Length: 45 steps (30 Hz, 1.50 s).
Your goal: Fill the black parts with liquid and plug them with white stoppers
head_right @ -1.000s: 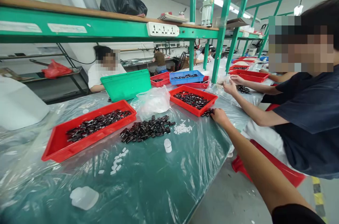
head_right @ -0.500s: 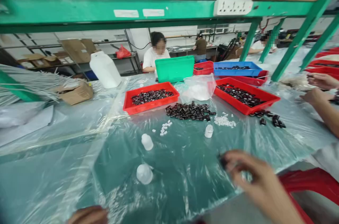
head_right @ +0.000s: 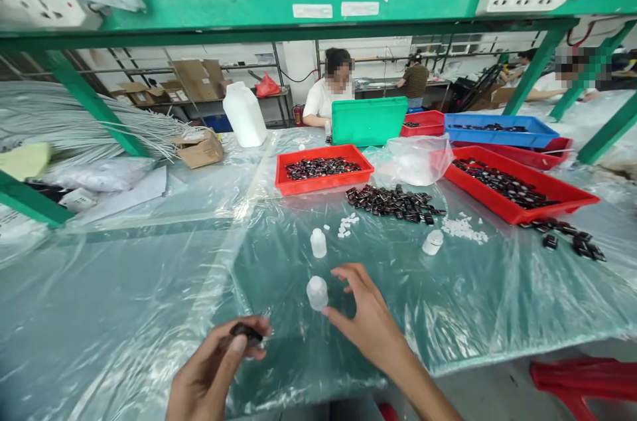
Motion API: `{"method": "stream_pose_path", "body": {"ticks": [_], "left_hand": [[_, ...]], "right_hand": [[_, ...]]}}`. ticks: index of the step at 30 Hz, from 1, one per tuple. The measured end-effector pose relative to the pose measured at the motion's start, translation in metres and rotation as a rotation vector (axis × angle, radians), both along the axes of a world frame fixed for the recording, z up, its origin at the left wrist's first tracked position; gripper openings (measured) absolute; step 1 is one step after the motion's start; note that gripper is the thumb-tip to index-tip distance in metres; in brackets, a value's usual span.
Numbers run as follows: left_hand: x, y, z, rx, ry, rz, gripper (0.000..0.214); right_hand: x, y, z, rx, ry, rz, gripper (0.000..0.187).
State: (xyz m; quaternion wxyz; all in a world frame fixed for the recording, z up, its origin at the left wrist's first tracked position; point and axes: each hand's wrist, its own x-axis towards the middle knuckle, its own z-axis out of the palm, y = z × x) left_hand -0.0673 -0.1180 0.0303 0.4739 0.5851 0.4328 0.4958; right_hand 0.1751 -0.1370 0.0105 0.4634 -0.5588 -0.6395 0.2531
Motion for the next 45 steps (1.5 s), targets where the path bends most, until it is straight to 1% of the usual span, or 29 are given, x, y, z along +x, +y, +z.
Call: {"method": "stream_pose_path", "body": {"ticks": [1,2,4,5,7,9,11,13,14,16,18,20,23,26,30,36,39,42,45], "left_hand": [[-0.001,0.009,0.002,-0.004,0.011,-0.039,0.019],[0.001,0.019,0.004,0.004,0.019,-0.087,0.02],[0.008,0.042,0.009,0.054,0.031,-0.187,0.025],[0.013,0.055,0.012,0.087,0.037,-0.223,0.027],[0.024,0.08,0.02,0.155,0.055,-0.277,0.027],[0.036,0.103,0.028,0.23,0.076,-0.314,0.024],[0.046,0.119,0.03,0.31,0.097,-0.338,0.021],[0.053,0.13,0.025,0.391,0.112,-0.344,0.019],[0.054,0.133,0.02,0.43,0.119,-0.339,0.017],[0.054,0.135,0.009,0.498,0.139,-0.325,0.015],[0.051,0.134,-0.001,0.553,0.172,-0.33,0.021],[0.047,0.132,-0.006,0.601,0.207,-0.362,0.027],[0.044,0.134,-0.006,0.653,0.235,-0.413,0.031],[0.044,0.137,-0.005,0.671,0.24,-0.424,0.031],[0.043,0.139,-0.005,0.662,0.263,-0.425,0.032],[0.042,0.139,-0.003,0.664,0.313,-0.43,0.027],[0.044,0.139,-0.002,0.665,0.339,-0.447,0.023],[0.045,0.138,-0.002,0.658,0.352,-0.456,0.024],[0.045,0.137,-0.004,0.645,0.383,-0.458,0.026]], "right_hand": [[0.006,0.008,-0.003,-0.035,-0.016,0.043,0.039],[0.01,0.016,-0.005,-0.06,-0.028,0.103,0.04],[0.016,0.033,-0.002,-0.079,-0.033,0.235,0.033],[0.018,0.041,0.003,-0.077,-0.024,0.295,0.03],[0.025,0.057,0.019,-0.059,0.01,0.404,0.032],[0.034,0.072,0.04,-0.021,0.039,0.485,0.036],[0.045,0.085,0.058,0.035,0.038,0.51,0.039],[0.055,0.095,0.067,0.095,0.0,0.477,0.039],[0.059,0.098,0.067,0.117,-0.029,0.444,0.038],[0.064,0.099,0.061,0.139,-0.095,0.353,0.037],[0.066,0.094,0.05,0.138,-0.153,0.268,0.041],[0.065,0.088,0.042,0.127,-0.192,0.24,0.043],[0.064,0.085,0.039,0.13,-0.202,0.291,0.039],[0.063,0.089,0.04,0.159,-0.212,0.327,0.038],[0.064,0.093,0.039,0.187,-0.259,0.288,0.034],[0.063,0.092,0.041,0.241,-0.224,0.269,0.04],[0.065,0.09,0.044,0.251,-0.292,0.256,0.037],[0.066,0.087,0.047,0.255,-0.355,0.239,0.035],[0.067,0.084,0.049,0.295,-0.391,0.184,0.036]]}}
